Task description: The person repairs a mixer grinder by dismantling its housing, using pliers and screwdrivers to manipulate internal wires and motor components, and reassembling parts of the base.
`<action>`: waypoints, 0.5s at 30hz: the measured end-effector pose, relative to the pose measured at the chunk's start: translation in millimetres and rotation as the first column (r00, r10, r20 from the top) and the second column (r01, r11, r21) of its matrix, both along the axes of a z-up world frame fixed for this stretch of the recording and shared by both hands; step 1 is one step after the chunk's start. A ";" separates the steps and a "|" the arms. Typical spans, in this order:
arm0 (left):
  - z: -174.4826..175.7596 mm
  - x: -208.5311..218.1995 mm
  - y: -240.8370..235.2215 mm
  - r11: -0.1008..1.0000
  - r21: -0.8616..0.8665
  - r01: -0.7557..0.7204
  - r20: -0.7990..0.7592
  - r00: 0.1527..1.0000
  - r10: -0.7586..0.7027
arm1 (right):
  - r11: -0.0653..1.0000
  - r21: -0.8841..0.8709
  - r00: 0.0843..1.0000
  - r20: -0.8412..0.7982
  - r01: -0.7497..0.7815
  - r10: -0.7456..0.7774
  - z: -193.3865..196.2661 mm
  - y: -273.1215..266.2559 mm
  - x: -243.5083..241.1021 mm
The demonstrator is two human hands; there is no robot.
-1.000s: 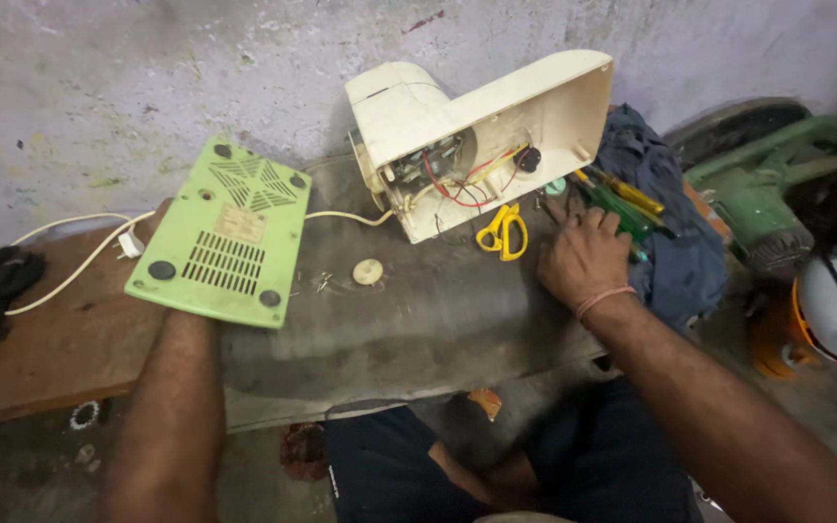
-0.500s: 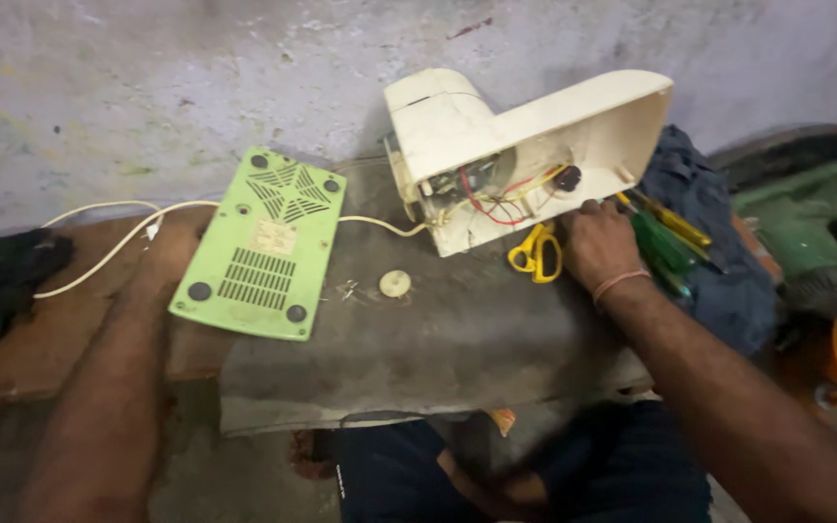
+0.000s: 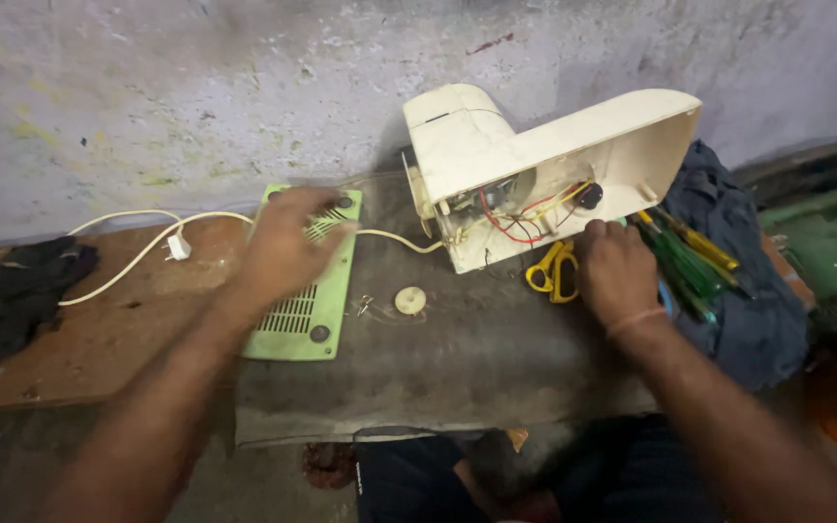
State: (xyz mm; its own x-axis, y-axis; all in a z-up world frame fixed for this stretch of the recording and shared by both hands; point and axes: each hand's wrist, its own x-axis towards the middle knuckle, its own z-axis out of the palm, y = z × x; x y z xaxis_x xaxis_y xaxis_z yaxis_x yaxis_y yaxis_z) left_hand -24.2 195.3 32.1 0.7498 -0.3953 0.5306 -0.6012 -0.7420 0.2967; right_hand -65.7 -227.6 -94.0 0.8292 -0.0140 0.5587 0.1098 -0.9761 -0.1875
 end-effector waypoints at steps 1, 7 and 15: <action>3.7 -8.5 -25.1 0.994 0.065 0.086 0.125 0.988 -0.093 | 0.996 0.079 0.999 0.035 -0.038 0.035 0.3 8.2 -9.3; 42.1 -5.4 -133.5 0.937 0.336 0.092 0.272 0.943 -0.191 | 0.960 0.260 0.972 0.230 -0.107 0.046 -10.4 32.1 -34.0; 39.2 35.4 -183.8 0.849 0.526 0.042 0.198 0.965 -0.170 | 0.979 0.190 0.993 0.101 -0.078 0.060 -13.7 32.0 -36.6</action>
State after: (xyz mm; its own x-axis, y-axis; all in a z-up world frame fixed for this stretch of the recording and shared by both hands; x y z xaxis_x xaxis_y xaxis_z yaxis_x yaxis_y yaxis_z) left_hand 11.2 11.4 71.3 0.5708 -0.7284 0.3789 -0.6878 -0.6762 -0.2638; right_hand -102.3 -195.5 -107.7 0.7759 -0.0740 0.6265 0.2019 -0.9117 -0.3578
